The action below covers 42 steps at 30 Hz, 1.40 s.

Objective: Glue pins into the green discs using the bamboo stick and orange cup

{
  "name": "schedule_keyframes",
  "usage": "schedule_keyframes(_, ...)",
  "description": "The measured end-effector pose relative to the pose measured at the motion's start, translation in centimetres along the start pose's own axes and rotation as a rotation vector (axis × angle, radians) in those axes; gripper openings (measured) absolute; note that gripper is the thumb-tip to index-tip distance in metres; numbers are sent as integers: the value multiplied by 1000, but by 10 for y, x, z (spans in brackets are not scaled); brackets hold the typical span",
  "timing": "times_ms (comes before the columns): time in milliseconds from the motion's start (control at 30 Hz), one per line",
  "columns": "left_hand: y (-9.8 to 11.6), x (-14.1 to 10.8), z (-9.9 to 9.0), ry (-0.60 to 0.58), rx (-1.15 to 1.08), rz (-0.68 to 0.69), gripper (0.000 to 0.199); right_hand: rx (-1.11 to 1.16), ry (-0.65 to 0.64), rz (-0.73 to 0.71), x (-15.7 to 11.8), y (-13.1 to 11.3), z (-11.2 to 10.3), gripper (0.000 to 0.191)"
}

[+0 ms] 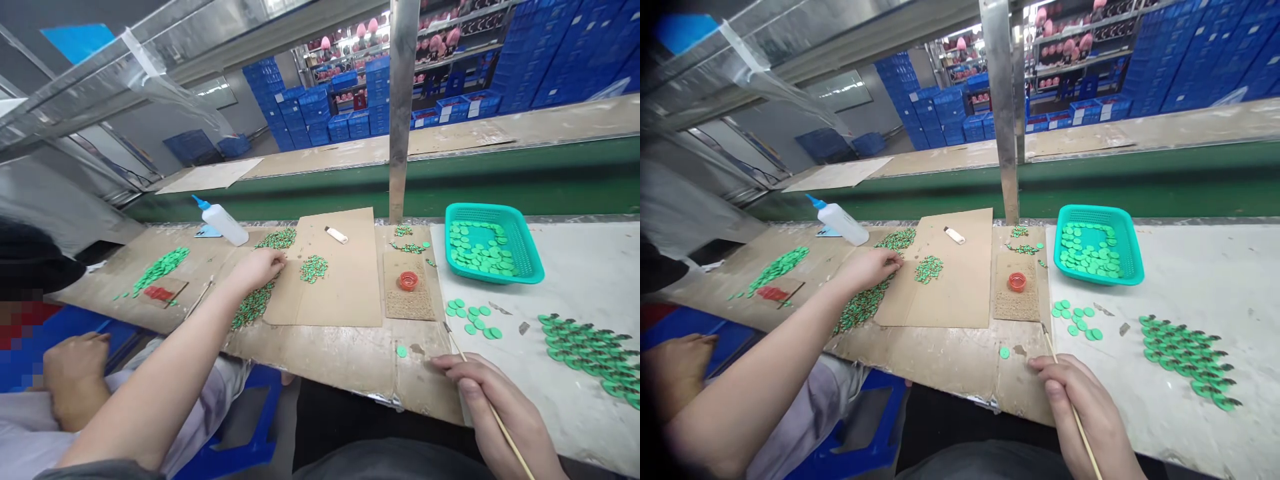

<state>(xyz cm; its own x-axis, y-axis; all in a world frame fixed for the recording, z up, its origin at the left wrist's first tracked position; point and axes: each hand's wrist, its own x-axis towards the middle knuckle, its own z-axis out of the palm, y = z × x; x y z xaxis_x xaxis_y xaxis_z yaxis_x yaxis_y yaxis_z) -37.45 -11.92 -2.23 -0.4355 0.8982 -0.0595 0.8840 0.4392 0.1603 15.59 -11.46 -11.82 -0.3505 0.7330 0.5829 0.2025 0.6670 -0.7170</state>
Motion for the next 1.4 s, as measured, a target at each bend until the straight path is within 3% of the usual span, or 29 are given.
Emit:
schedule_keyframes(67,6,-13,-5,106,-64,38,48,35,12,58,-7,4,2,33)
schedule_keyframes(133,26,-39,-3,259,-132,128,41,74,22,185,-13,3,6,38)
schedule_keyframes(200,59,-75,10,428,-212,290,25,151,13,334,-10,-7,12,42)
schedule_keyframes(267,100,-118,27,561,-308,495,24,319,-7,409,3,-25,18,41)
schedule_keyframes(333,139,-158,42,609,-392,687,16,532,-64,520,24,-44,23,35)
schedule_keyframes(400,170,-186,50,679,-414,859,32,790,-160,649,45,-59,25,36)
schedule_keyframes(500,196,-199,53,703,-377,983,35,1045,-184,804,62,-69,23,44)
schedule_keyframes(600,205,-194,56,659,-396,1025,34,1129,-159,930,60,-70,19,49)
schedule_keyframes(700,209,-190,64,474,-653,919,35,1123,-138,972,54,-68,14,53)
schedule_keyframes(767,213,-190,69,270,-892,749,34,1110,-149,980,52,-67,12,55)
schedule_keyframes(867,219,-188,74,-29,-1134,528,15,1098,-185,973,49,-63,8,55)
schedule_keyframes(967,222,-184,80,-196,-1315,331,28,1068,-196,941,44,-58,4,47)
schedule_keyframes(1100,219,-181,90,-209,-1371,195,43,779,-131,673,33,-44,-11,13)
schedule_keyframes(1233,212,-179,96,-168,-1315,146,52,466,-203,455,25,-27,-34,69)
schedule_keyframes(1300,208,-175,97,-132,-1267,134,50,403,-237,430,24,-21,-40,66)
schedule_keyframes(1400,200,-166,99,-59,-1171,125,40,334,-189,356,22,-14,-34,43)
